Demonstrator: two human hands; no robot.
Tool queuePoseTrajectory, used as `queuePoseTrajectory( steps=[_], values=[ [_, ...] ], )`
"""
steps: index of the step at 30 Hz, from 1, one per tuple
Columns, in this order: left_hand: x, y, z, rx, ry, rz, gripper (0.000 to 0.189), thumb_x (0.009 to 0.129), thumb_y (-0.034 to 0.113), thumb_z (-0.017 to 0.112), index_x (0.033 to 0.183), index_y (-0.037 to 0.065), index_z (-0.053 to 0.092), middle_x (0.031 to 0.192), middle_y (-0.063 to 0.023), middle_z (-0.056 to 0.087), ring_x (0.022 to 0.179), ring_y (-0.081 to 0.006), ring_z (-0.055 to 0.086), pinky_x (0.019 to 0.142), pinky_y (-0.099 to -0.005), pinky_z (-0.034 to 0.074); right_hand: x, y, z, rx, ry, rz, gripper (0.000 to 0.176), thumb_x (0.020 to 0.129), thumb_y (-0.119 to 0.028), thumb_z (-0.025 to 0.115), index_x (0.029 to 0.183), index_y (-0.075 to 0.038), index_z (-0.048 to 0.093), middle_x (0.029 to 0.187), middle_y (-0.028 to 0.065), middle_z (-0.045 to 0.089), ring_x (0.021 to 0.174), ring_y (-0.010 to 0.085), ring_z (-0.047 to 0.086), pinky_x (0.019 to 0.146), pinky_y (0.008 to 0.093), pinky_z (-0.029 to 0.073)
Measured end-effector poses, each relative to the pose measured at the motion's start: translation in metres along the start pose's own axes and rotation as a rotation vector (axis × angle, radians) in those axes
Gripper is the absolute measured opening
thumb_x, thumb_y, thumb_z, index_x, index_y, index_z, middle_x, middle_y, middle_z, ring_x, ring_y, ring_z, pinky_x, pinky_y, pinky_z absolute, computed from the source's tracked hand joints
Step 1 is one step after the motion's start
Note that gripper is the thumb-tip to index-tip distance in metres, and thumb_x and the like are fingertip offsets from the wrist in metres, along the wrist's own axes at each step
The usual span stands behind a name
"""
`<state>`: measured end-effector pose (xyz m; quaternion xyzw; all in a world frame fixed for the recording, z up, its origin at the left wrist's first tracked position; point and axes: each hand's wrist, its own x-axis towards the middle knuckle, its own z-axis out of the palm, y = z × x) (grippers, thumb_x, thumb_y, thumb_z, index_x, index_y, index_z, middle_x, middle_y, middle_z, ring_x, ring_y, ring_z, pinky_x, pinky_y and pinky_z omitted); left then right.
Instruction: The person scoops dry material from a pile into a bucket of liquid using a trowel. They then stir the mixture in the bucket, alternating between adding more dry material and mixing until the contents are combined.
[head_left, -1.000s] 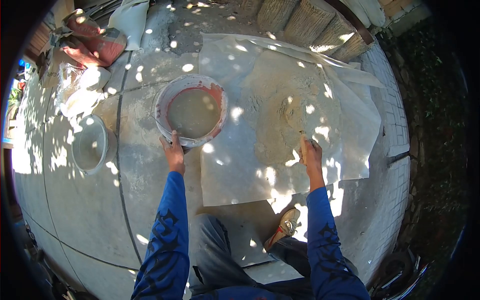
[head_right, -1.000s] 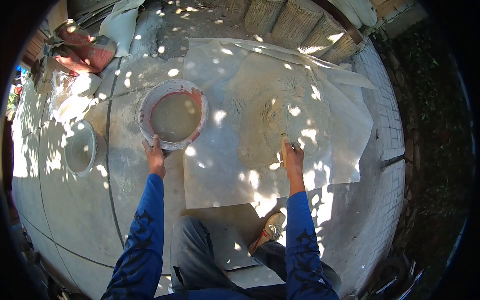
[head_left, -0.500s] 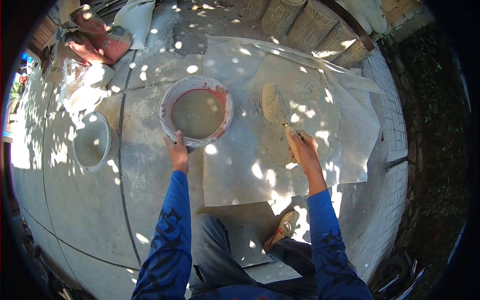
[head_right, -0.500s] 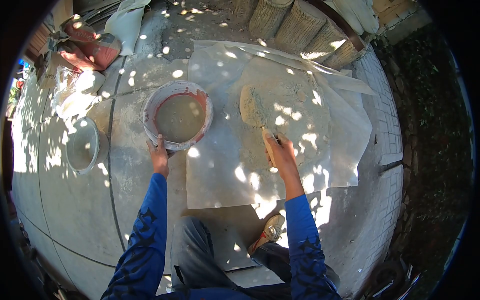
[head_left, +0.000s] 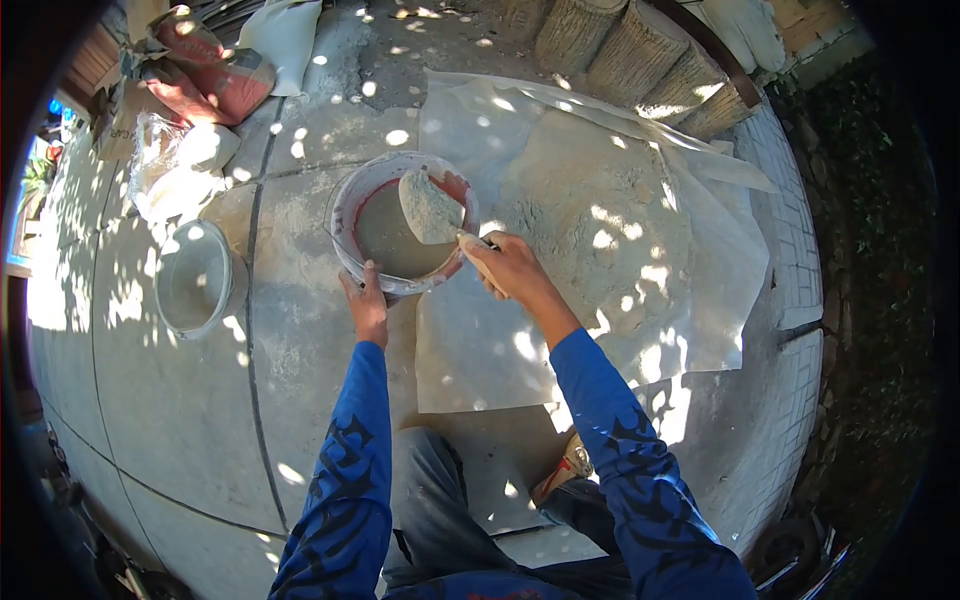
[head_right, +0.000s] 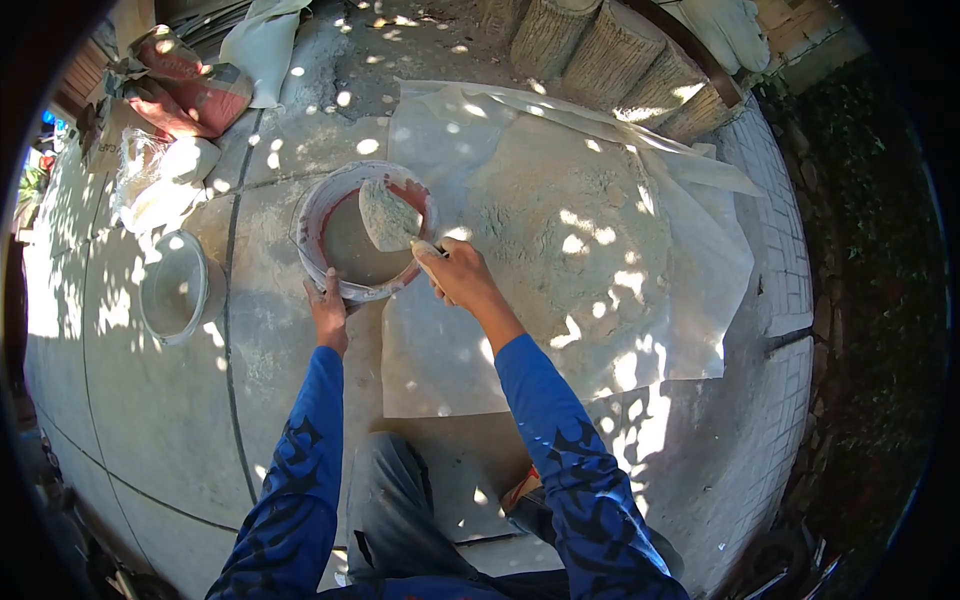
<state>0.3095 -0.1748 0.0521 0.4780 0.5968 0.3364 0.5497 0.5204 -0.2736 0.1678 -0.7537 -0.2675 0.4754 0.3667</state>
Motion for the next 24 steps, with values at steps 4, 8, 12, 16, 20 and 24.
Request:
queuePoseTrajectory(
  steps=[4, 8, 12, 16, 20, 24],
  values=[
    [0.004, -0.007, -0.001, -0.055, -0.030, 0.027, 0.092, 0.098, 0.049, 0.058, 0.153, -0.011, 0.015, 0.151, -0.0312, 0.036, 0.138, -0.0351, 0.042, 0.113, -0.0354, 0.034, 0.006, -0.003, 0.017, -0.048, 0.030, -0.019, 0.044, 0.093, -0.043, 0.063, 0.093, 0.001, 0.063, 0.067, 0.0068, 0.061, 0.054, 0.0159, 0.061, 0.045, 0.0320, 0.048],
    [0.011, -0.017, -0.002, -0.009, -0.009, 0.052, 0.093, 0.098, 0.049, 0.058, 0.153, -0.013, 0.015, 0.152, -0.0321, 0.034, 0.139, -0.0354, 0.040, 0.113, -0.0352, 0.033, 0.008, -0.004, 0.023, -0.077, 0.031, -0.010, 0.045, 0.092, -0.042, 0.063, 0.096, 0.003, 0.064, 0.069, 0.0097, 0.064, 0.055, 0.0183, 0.063, 0.047, 0.0336, 0.050],
    [0.010, -0.017, -0.001, -0.027, -0.012, 0.029, 0.094, 0.097, 0.050, 0.058, 0.152, -0.013, 0.016, 0.153, -0.0323, 0.033, 0.140, -0.0351, 0.039, 0.113, -0.0353, 0.032, 0.010, -0.003, 0.020, -0.168, 0.014, -0.025, 0.046, 0.092, -0.045, 0.064, 0.103, -0.001, 0.068, 0.066, 0.0059, 0.062, 0.055, 0.0148, 0.062, 0.047, 0.0310, 0.049],
    [0.011, -0.017, -0.001, -0.068, -0.031, -0.010, 0.093, 0.097, 0.050, 0.059, 0.153, -0.011, 0.018, 0.150, -0.0308, 0.037, 0.136, -0.0346, 0.043, 0.112, -0.0356, 0.035, 0.005, -0.008, 0.021, -0.157, 0.074, -0.027, 0.045, 0.092, -0.045, 0.064, 0.100, -0.001, 0.067, 0.065, 0.0057, 0.061, 0.054, 0.0157, 0.062, 0.048, 0.0314, 0.050],
    [0.005, -0.010, -0.001, -0.026, -0.013, 0.044, 0.092, 0.097, 0.050, 0.059, 0.153, -0.010, 0.018, 0.149, -0.0293, 0.040, 0.133, -0.0342, 0.046, 0.111, -0.0360, 0.037, 0.016, 0.002, 0.029, -0.256, 0.093, -0.099, 0.044, 0.091, -0.042, 0.063, 0.098, 0.001, 0.066, 0.075, 0.0153, 0.066, 0.066, 0.0282, 0.067, 0.062, 0.0395, 0.053],
    [0.007, -0.013, 0.000, -0.104, -0.034, -0.037, 0.094, 0.096, 0.050, 0.060, 0.154, -0.009, 0.016, 0.149, -0.0283, 0.040, 0.134, -0.0338, 0.046, 0.110, -0.0364, 0.038, 0.018, -0.004, 0.025, -0.302, 0.033, -0.104, 0.043, 0.090, -0.038, 0.064, 0.101, 0.003, 0.064, 0.092, 0.0266, 0.069, 0.092, 0.0452, 0.067, 0.082, 0.0491, 0.054]
  ],
)
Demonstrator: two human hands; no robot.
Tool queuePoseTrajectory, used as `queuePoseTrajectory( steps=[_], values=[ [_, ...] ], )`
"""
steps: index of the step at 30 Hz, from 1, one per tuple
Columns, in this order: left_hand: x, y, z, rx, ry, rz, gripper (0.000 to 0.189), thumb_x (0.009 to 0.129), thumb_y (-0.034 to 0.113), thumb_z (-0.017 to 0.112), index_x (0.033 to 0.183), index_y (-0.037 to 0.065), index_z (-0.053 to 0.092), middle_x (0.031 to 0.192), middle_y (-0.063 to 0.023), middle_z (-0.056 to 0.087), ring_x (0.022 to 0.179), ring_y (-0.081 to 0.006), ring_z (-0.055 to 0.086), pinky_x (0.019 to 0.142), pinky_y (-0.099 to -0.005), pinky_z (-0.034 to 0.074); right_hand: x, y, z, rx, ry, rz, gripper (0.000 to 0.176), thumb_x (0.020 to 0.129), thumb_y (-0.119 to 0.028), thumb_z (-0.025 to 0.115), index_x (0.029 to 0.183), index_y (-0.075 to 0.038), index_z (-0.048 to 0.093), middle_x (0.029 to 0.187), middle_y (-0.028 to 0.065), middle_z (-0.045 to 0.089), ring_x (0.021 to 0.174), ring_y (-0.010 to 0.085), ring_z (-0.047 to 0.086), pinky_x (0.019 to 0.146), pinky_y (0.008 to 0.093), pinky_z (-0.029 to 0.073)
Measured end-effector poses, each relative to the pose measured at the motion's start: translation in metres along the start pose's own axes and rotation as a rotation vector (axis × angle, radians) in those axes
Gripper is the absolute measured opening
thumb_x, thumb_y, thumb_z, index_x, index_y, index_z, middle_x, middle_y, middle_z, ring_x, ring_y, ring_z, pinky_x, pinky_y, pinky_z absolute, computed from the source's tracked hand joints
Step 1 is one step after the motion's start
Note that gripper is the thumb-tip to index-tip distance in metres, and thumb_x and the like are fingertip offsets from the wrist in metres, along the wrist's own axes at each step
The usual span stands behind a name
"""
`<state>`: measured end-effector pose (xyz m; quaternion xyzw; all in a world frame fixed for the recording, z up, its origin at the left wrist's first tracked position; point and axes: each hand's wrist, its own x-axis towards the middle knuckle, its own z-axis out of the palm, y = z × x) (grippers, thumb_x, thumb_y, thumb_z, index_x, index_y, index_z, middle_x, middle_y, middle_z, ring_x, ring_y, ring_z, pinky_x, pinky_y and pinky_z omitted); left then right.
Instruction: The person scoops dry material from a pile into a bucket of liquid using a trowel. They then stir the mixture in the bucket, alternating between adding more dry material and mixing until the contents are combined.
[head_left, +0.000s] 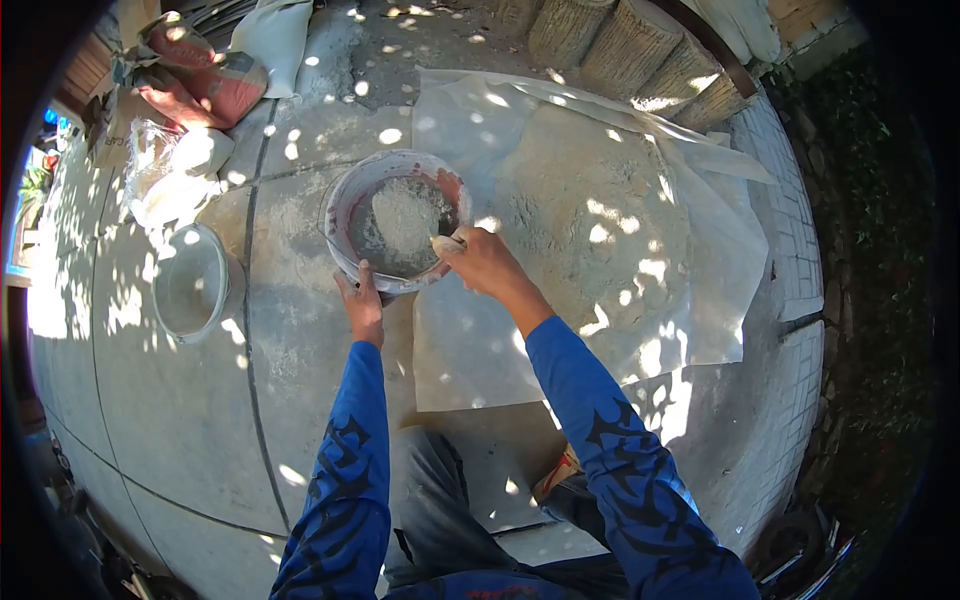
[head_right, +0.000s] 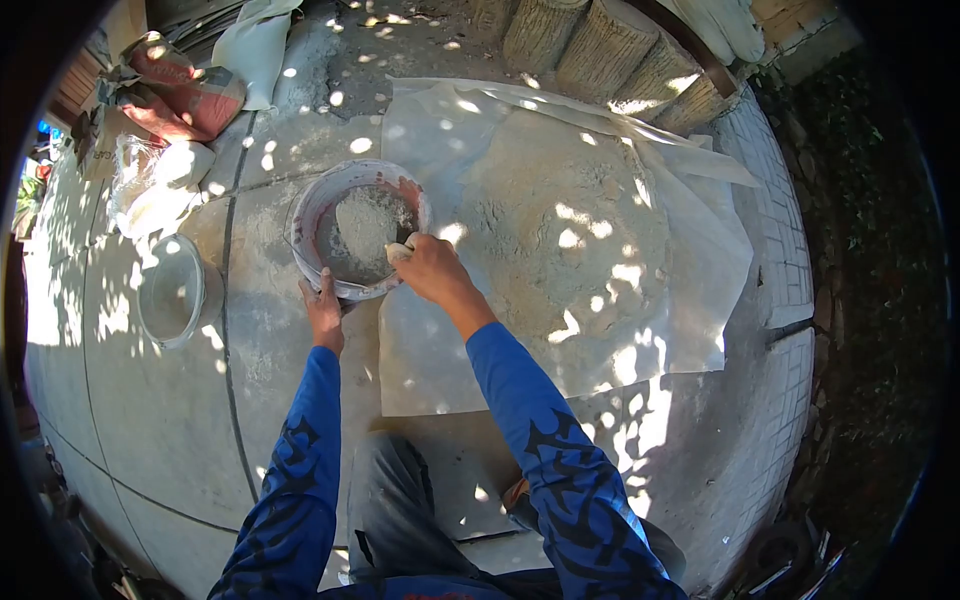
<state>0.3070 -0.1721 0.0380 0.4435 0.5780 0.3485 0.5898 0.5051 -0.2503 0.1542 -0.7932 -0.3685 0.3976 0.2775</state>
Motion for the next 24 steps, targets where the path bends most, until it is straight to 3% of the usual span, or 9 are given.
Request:
queuePoseTrajectory(
  steps=[4, 6, 7, 9, 13, 15, 17, 22, 24],
  values=[
    [-0.001, 0.001, 0.001, -0.005, 0.016, -0.023, 0.091, 0.096, 0.049, 0.060, 0.154, -0.008, 0.019, 0.147, -0.0279, 0.042, 0.133, -0.0337, 0.047, 0.109, -0.0369, 0.038, 0.003, 0.002, 0.009, -0.089, 0.163, -0.081, 0.041, 0.090, -0.038, 0.065, 0.098, 0.002, 0.064, 0.095, 0.0277, 0.069, 0.093, 0.0451, 0.067, 0.082, 0.0495, 0.054],
    [-0.001, 0.001, 0.000, 0.035, 0.028, 0.017, 0.089, 0.096, 0.049, 0.060, 0.153, -0.007, 0.021, 0.146, -0.0277, 0.043, 0.131, -0.0338, 0.048, 0.109, -0.0371, 0.038, 0.007, 0.005, 0.011, -0.080, 0.089, -0.090, 0.045, 0.092, -0.044, 0.064, 0.095, 0.001, 0.065, 0.081, 0.0216, 0.069, 0.077, 0.0372, 0.070, 0.071, 0.0438, 0.054],
    [0.001, 0.000, 0.000, 0.075, 0.040, 0.058, 0.086, 0.097, 0.048, 0.060, 0.152, -0.006, 0.024, 0.145, -0.0275, 0.045, 0.130, -0.0340, 0.049, 0.108, -0.0374, 0.038, 0.007, 0.005, 0.014, -0.079, 0.091, -0.088, 0.045, 0.092, -0.044, 0.064, 0.095, 0.001, 0.065, 0.081, 0.0216, 0.069, 0.077, 0.0372, 0.070, 0.071, 0.0438, 0.054],
    [0.004, -0.005, 0.000, 0.063, 0.043, 0.059, 0.083, 0.097, 0.047, 0.060, 0.151, -0.006, 0.026, 0.144, -0.0273, 0.046, 0.129, -0.0340, 0.049, 0.107, -0.0375, 0.038, 0.006, 0.001, 0.019, -0.129, 0.248, -0.139, 0.042, 0.091, -0.041, 0.066, 0.095, 0.001, 0.064, 0.089, 0.0247, 0.069, 0.088, 0.0436, 0.067, 0.075, 0.0466, 0.053],
    [0.009, -0.014, -0.002, 0.081, 0.053, 0.093, 0.076, 0.099, 0.044, 0.058, 0.149, -0.005, 0.029, 0.140, -0.0266, 0.049, 0.127, -0.0338, 0.051, 0.106, -0.0372, 0.039, 0.000, -0.006, 0.016, -0.185, 0.166, -0.184, 0.038, 0.091, -0.037, 0.066, 0.098, 0.000, 0.062, 0.091, 0.0243, 0.070, 0.088, 0.0436, 0.068, 0.077, 0.0480, 0.053],
    [0.010, -0.016, -0.002, 0.044, 0.032, 0.089, 0.074, 0.099, 0.043, 0.058, 0.148, -0.005, 0.030, 0.140, -0.0264, 0.050, 0.127, -0.0337, 0.051, 0.106, -0.0369, 0.039, -0.005, -0.012, 0.021, -0.210, 0.305, -0.194, 0.035, 0.091, -0.033, 0.066, 0.104, -0.001, 0.062, 0.093, 0.0236, 0.070, 0.091, 0.0436, 0.067, 0.078, 0.0494, 0.054],
    [0.013, -0.020, -0.004, 0.011, 0.017, 0.086, 0.072, 0.100, 0.043, 0.057, 0.147, -0.005, 0.031, 0.139, -0.0263, 0.050, 0.127, -0.0336, 0.050, 0.106, -0.0366, 0.039, -0.008, -0.016, 0.018, -0.252, 0.272, -0.200, 0.034, 0.092, -0.032, 0.065, 0.106, -0.001, 0.061, 0.094, 0.0235, 0.070, 0.092, 0.0431, 0.067, 0.079, 0.0497, 0.054],
    [0.017, -0.022, -0.005, 0.071, 0.036, -0.008, 0.087, 0.097, 0.046, 0.060, 0.155, -0.004, 0.018, 0.148, -0.0273, 0.042, 0.132, -0.0325, 0.048, 0.108, -0.0357, 0.038, -0.023, -0.028, 0.018, -0.287, 0.299, -0.187, 0.038, 0.088, -0.023, 0.065, 0.120, -0.002, 0.062, 0.099, 0.0239, 0.070, 0.096, 0.0406, 0.068, 0.084, 0.0491, 0.055],
    [0.017, -0.022, -0.005, 0.051, 0.023, -0.026, 0.091, 0.097, 0.048, 0.060, 0.156, -0.005, 0.015, 0.149, -0.0276, 0.039, 0.133, -0.0325, 0.048, 0.109, -0.0357, 0.038, -0.024, -0.021, 0.021, -0.351, 0.368, -0.352, 0.040, 0.085, -0.019, 0.069, 0.121, -0.003, 0.061, 0.105, 0.0222, 0.068, 0.096, 0.0381, 0.067, 0.080, 0.0463, 0.055]
  ],
)
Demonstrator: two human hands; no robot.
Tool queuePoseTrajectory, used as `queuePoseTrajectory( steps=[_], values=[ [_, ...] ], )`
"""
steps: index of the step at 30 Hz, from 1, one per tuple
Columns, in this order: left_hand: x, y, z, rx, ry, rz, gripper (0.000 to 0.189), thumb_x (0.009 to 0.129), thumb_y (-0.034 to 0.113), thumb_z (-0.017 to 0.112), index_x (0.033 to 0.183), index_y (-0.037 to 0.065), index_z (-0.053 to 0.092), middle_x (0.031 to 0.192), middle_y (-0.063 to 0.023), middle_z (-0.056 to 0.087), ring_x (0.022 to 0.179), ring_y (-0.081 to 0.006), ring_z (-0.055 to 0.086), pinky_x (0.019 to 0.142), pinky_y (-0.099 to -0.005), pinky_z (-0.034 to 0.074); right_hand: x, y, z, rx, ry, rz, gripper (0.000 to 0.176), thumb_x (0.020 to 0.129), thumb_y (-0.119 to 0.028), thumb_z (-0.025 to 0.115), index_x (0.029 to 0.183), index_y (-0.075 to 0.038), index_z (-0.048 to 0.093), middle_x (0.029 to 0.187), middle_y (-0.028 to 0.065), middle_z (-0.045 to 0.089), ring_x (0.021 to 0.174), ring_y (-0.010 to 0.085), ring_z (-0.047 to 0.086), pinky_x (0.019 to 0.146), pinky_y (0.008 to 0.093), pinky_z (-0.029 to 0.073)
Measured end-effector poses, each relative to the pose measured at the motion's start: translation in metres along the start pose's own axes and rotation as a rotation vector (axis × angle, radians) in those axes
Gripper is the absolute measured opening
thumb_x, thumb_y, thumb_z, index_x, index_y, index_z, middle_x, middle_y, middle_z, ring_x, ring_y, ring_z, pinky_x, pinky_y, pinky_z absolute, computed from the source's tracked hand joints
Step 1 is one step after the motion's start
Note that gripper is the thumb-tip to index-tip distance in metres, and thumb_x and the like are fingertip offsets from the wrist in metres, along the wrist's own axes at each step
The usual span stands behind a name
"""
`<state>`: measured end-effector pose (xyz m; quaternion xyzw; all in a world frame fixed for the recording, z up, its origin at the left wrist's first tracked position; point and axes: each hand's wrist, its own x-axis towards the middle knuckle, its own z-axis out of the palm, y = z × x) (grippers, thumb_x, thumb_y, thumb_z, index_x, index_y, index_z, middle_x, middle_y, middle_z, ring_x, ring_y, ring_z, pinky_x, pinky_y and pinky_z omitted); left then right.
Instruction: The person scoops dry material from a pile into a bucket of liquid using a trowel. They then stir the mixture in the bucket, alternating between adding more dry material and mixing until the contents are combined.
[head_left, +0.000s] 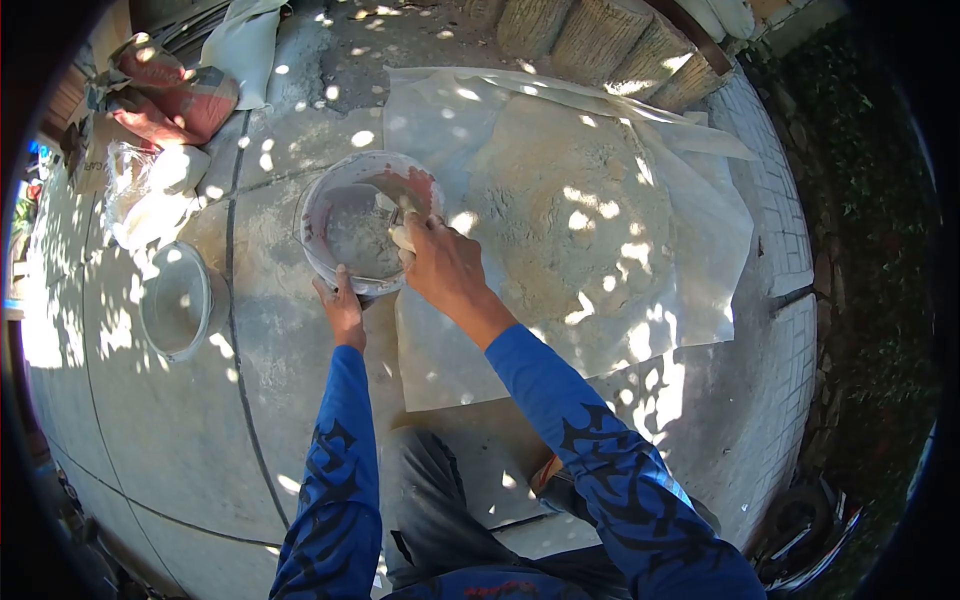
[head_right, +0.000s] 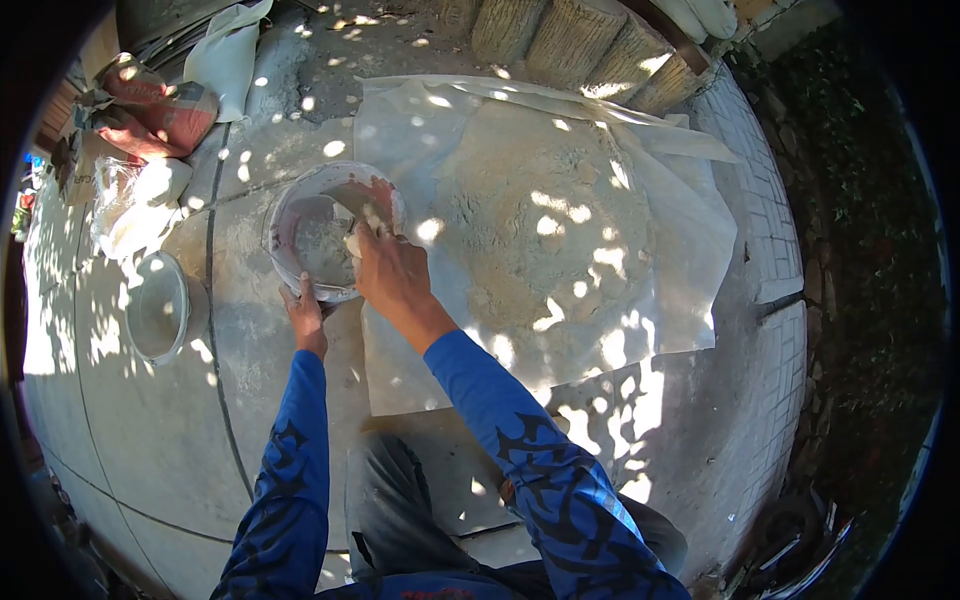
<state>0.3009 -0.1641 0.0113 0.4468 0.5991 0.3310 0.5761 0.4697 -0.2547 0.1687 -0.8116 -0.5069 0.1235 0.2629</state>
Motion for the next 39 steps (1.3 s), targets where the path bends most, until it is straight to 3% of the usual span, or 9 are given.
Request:
queuePoseTrajectory(
  steps=[9, 14, 16, 22, 24, 30, 32, 33, 39],
  values=[
    [0.002, 0.003, -0.006, -0.007, -0.059, -0.030, 0.092, 0.097, 0.049, 0.060, 0.158, -0.001, 0.011, 0.150, -0.0247, 0.038, 0.130, -0.0338, 0.051, 0.103, -0.0393, 0.047, -0.045, 0.077, -0.013, -0.123, 0.399, -0.122, 0.041, 0.088, -0.017, 0.068, 0.126, -0.014, 0.055, 0.112, 0.0152, 0.063, 0.097, 0.0342, 0.062, 0.075, 0.0442, 0.053],
    [-0.012, 0.018, 0.001, -0.064, -0.043, -0.016, 0.073, 0.096, 0.051, 0.061, 0.149, 0.014, 0.028, 0.133, -0.0130, 0.054, 0.103, -0.0270, 0.064, 0.079, -0.0412, 0.057, -0.087, 0.188, -0.062, -0.037, 0.357, 0.546, 0.035, 0.098, -0.032, 0.061, 0.126, -0.013, 0.052, 0.103, 0.0196, 0.068, 0.092, 0.0379, 0.068, 0.076, 0.0500, 0.052],
    [-0.024, 0.033, 0.001, -0.078, -0.085, -0.040, 0.086, 0.098, 0.049, 0.059, 0.157, 0.007, 0.014, 0.142, -0.0219, 0.046, 0.111, -0.0316, 0.062, 0.083, -0.0420, 0.058, -0.102, 0.251, -0.076, -0.090, 0.446, 0.697, 0.034, 0.097, -0.031, 0.061, 0.123, -0.011, 0.052, 0.101, 0.0220, 0.069, 0.091, 0.0445, 0.067, 0.078, 0.0540, 0.049],
    [-0.016, 0.016, -0.003, -0.102, -0.106, 0.032, 0.094, 0.098, 0.049, 0.059, 0.159, 0.007, 0.000, 0.139, -0.0185, 0.049, 0.108, -0.0274, 0.064, 0.080, -0.0412, 0.058, -0.118, 0.375, -0.105, -0.250, 0.549, 1.026, 0.041, 0.095, -0.042, 0.058, 0.114, -0.006, 0.056, 0.099, 0.0293, 0.069, 0.099, 0.0486, 0.065, 0.086, 0.0552, 0.051],
    [-0.015, 0.018, -0.002, -0.115, -0.064, 0.004, 0.072, 0.099, 0.046, 0.060, 0.153, 0.013, 0.024, 0.132, -0.0100, 0.055, 0.099, -0.0228, 0.065, 0.079, -0.0382, 0.057, -0.111, 0.389, -0.101, -0.251, 0.506, 1.036, 0.042, 0.094, -0.043, 0.058, 0.113, -0.004, 0.058, 0.101, 0.0295, 0.068, 0.100, 0.0489, 0.065, 0.087, 0.0548, 0.051],
    [-0.017, 0.020, -0.002, -0.109, -0.059, -0.012, 0.058, 0.101, 0.043, 0.058, 0.145, 0.016, 0.033, 0.127, -0.0069, 0.057, 0.096, -0.0198, 0.066, 0.075, -0.0356, 0.057, -0.080, 0.422, -0.048, -0.168, 0.457, 0.811, 0.047, 0.091, -0.044, 0.060, 0.107, 0.000, 0.064, 0.105, 0.0299, 0.068, 0.101, 0.0484, 0.064, 0.089, 0.0547, 0.050],
    [-0.018, 0.022, -0.002, -0.106, -0.074, -0.013, 0.069, 0.101, 0.043, 0.058, 0.151, 0.012, 0.023, 0.132, -0.0109, 0.054, 0.099, -0.0228, 0.065, 0.077, -0.0375, 0.058, -0.071, 0.419, -0.036, 0.026, 0.348, 0.841, 0.044, 0.091, -0.039, 0.062, 0.106, 0.001, 0.065, 0.092, 0.0262, 0.070, 0.082, 0.0423, 0.068, 0.076, 0.0504, 0.054],
    [-0.018, 0.023, -0.003, -0.101, -0.089, -0.012, 0.081, 0.101, 0.044, 0.058, 0.157, 0.007, 0.013, 0.136, -0.0150, 0.052, 0.102, -0.0258, 0.065, 0.079, -0.0395, 0.058, -0.067, 0.381, -0.051, 0.396, 0.337, 0.936, 0.041, 0.092, -0.038, 0.063, 0.105, 0.001, 0.066, 0.076, 0.0175, 0.068, 0.060, 0.0288, 0.066, 0.056, 0.0419, 0.052],
    [-0.010, 0.012, -0.008, -0.092, -0.116, -0.003, 0.084, 0.100, 0.046, 0.059, 0.157, 0.006, 0.012, 0.139, -0.0177, 0.048, 0.107, -0.0270, 0.063, 0.081, -0.0395, 0.057, -0.088, 0.354, -0.045, 0.830, 0.370, 0.973, 0.044, 0.093, -0.045, 0.065, 0.103, -0.002, 0.063, 0.068, 0.0083, 0.060, 0.048, 0.0172, 0.056, 0.041, 0.0332, 0.042]
  ],
)
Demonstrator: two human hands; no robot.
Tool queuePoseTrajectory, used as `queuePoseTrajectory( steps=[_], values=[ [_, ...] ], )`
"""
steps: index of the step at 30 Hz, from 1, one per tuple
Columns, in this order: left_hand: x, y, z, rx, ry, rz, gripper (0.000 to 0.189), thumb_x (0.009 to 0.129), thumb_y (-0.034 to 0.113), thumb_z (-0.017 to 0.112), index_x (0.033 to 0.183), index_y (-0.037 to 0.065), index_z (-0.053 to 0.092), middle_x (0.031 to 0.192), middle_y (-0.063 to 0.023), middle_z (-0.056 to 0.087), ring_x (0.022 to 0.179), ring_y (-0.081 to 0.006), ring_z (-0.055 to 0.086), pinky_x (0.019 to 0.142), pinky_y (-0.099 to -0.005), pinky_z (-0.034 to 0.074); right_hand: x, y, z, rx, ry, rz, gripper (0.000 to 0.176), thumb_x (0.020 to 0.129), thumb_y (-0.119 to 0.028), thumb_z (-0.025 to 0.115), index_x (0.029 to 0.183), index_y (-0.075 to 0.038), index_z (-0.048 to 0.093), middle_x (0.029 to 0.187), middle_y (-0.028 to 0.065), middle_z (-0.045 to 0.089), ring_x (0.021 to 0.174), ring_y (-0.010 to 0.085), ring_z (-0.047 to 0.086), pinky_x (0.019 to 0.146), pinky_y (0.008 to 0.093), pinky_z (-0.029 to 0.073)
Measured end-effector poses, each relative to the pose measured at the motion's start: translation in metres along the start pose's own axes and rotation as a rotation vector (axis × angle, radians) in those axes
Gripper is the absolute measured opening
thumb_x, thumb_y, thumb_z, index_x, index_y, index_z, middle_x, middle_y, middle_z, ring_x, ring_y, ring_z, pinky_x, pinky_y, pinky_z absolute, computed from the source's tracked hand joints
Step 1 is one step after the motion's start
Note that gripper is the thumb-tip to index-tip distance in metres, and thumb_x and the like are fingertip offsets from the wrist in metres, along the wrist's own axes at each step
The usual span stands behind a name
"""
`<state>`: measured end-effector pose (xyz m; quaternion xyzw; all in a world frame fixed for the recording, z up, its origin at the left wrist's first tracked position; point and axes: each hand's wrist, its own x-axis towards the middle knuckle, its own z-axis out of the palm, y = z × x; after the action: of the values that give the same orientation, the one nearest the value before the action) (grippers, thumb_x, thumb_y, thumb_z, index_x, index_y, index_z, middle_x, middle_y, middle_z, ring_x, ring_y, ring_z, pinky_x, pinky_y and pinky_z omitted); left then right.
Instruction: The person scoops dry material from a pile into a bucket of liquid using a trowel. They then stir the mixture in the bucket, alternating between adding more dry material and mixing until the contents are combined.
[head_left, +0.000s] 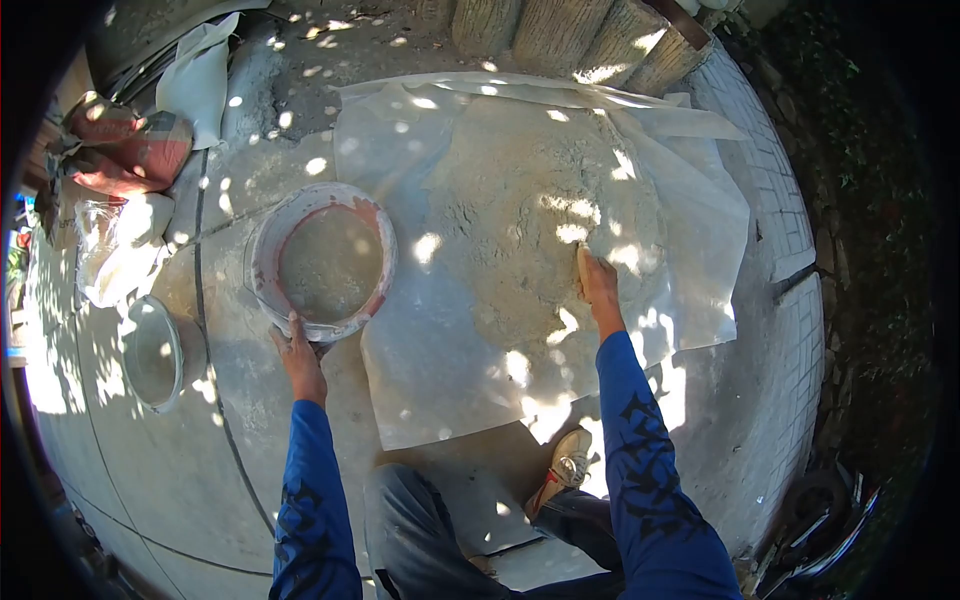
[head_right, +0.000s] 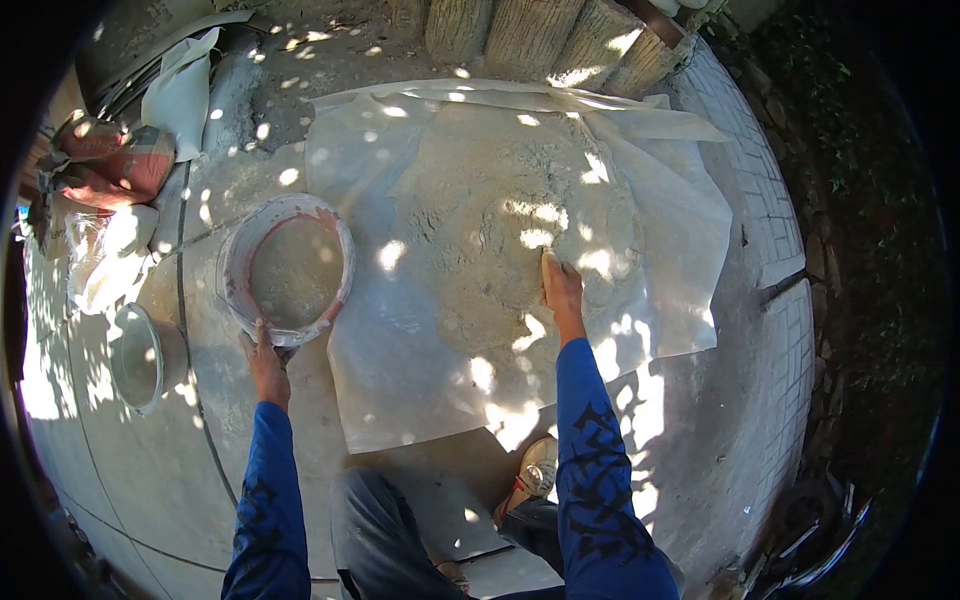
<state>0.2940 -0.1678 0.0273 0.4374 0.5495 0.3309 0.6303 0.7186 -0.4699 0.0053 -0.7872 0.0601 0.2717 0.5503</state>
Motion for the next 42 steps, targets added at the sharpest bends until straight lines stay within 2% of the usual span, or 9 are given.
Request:
queuePoseTrajectory(
  steps=[7, 9, 16, 27, 29, 31, 33, 35, 42],
  values=[
    [-0.007, 0.008, 0.004, 0.013, -0.037, 0.035, 0.090, 0.098, 0.048, 0.060, 0.158, 0.004, 0.009, 0.141, -0.0193, 0.047, 0.113, -0.0294, 0.061, 0.086, -0.0417, 0.056, -0.035, -0.017, -0.019, 0.043, -0.070, -0.011, 0.032, 0.097, -0.038, 0.059, 0.103, -0.007, 0.056, 0.070, 0.0064, 0.058, 0.048, 0.0149, 0.053, 0.041, 0.0295, 0.041],
    [-0.010, 0.009, 0.010, -0.013, 0.034, 0.030, 0.069, 0.098, 0.052, 0.058, 0.144, 0.009, 0.031, 0.129, -0.0130, 0.055, 0.105, -0.0241, 0.065, 0.082, -0.0397, 0.057, -0.046, -0.025, -0.023, 0.021, -0.066, -0.029, 0.032, 0.097, -0.038, 0.058, 0.102, -0.007, 0.056, 0.070, 0.0060, 0.058, 0.048, 0.0142, 0.054, 0.041, 0.0290, 0.041],
    [-0.002, 0.006, 0.008, -0.011, 0.037, 0.025, 0.083, 0.097, 0.052, 0.059, 0.154, 0.007, 0.018, 0.136, -0.0185, 0.051, 0.110, -0.0323, 0.064, 0.085, -0.0433, 0.057, -0.080, -0.057, -0.023, -0.030, -0.087, -0.065, 0.030, 0.097, -0.037, 0.061, 0.094, -0.008, 0.058, 0.069, 0.0055, 0.058, 0.047, 0.0138, 0.052, 0.040, 0.0291, 0.039],
    [0.001, 0.003, 0.010, 0.015, 0.089, -0.008, 0.065, 0.100, 0.043, 0.057, 0.146, 0.004, 0.035, 0.133, -0.0202, 0.054, 0.115, -0.0281, 0.059, 0.096, -0.0383, 0.050, -0.147, -0.123, 0.018, -0.144, -0.226, -0.037, 0.030, 0.097, -0.037, 0.062, 0.094, -0.007, 0.059, 0.068, 0.0051, 0.057, 0.047, 0.0129, 0.051, 0.041, 0.0288, 0.038],
    [0.000, 0.004, 0.010, -0.006, 0.080, -0.025, 0.075, 0.099, 0.046, 0.058, 0.150, -0.001, 0.029, 0.138, -0.0236, 0.051, 0.121, -0.0303, 0.056, 0.101, -0.0373, 0.046, -0.156, -0.132, 0.029, -0.168, -0.268, -0.037, 0.030, 0.097, -0.037, 0.062, 0.094, -0.007, 0.059, 0.068, 0.0050, 0.057, 0.047, 0.0128, 0.050, 0.041, 0.0286, 0.038],
    [0.007, -0.008, 0.007, 0.080, 0.114, 0.025, 0.091, 0.097, 0.047, 0.060, 0.158, 0.002, 0.010, 0.147, -0.0252, 0.042, 0.120, -0.0353, 0.058, 0.090, -0.0416, 0.058, -0.167, -0.137, 0.041, -0.181, -0.375, -0.076, 0.031, 0.097, -0.037, 0.062, 0.095, -0.006, 0.059, 0.068, 0.0047, 0.057, 0.047, 0.0127, 0.050, 0.041, 0.0285, 0.037],
    [0.006, -0.009, 0.007, 0.071, 0.124, 0.017, 0.092, 0.097, 0.046, 0.060, 0.158, 0.000, 0.009, 0.149, -0.0263, 0.039, 0.124, -0.0347, 0.056, 0.091, -0.0402, 0.056, -0.178, -0.145, 0.058, -0.225, -0.388, -0.051, 0.031, 0.098, -0.036, 0.061, 0.095, -0.006, 0.059, 0.068, 0.0049, 0.056, 0.047, 0.0125, 0.050, 0.041, 0.0286, 0.038],
    [0.000, 0.000, 0.010, 0.082, 0.106, 0.022, 0.097, 0.096, 0.052, 0.059, 0.154, -0.011, 0.012, 0.148, -0.0306, 0.041, 0.133, -0.0337, 0.047, 0.109, -0.0347, 0.038, -0.187, -0.149, 0.075, -0.265, -0.457, -0.064, 0.032, 0.098, -0.037, 0.060, 0.096, -0.005, 0.059, 0.068, 0.0052, 0.056, 0.048, 0.0124, 0.051, 0.042, 0.0284, 0.038],
    [-0.009, 0.016, 0.011, 0.091, 0.094, 0.058, 0.099, 0.096, 0.052, 0.059, 0.153, -0.014, 0.012, 0.141, -0.0315, 0.048, 0.126, -0.0339, 0.054, 0.103, -0.0340, 0.043, -0.205, -0.156, 0.143, -0.368, -0.650, -0.108, 0.035, 0.098, -0.039, 0.060, 0.103, -0.005, 0.060, 0.069, 0.0044, 0.056, 0.049, 0.0117, 0.051, 0.042, 0.0285, 0.037]
  ],
)
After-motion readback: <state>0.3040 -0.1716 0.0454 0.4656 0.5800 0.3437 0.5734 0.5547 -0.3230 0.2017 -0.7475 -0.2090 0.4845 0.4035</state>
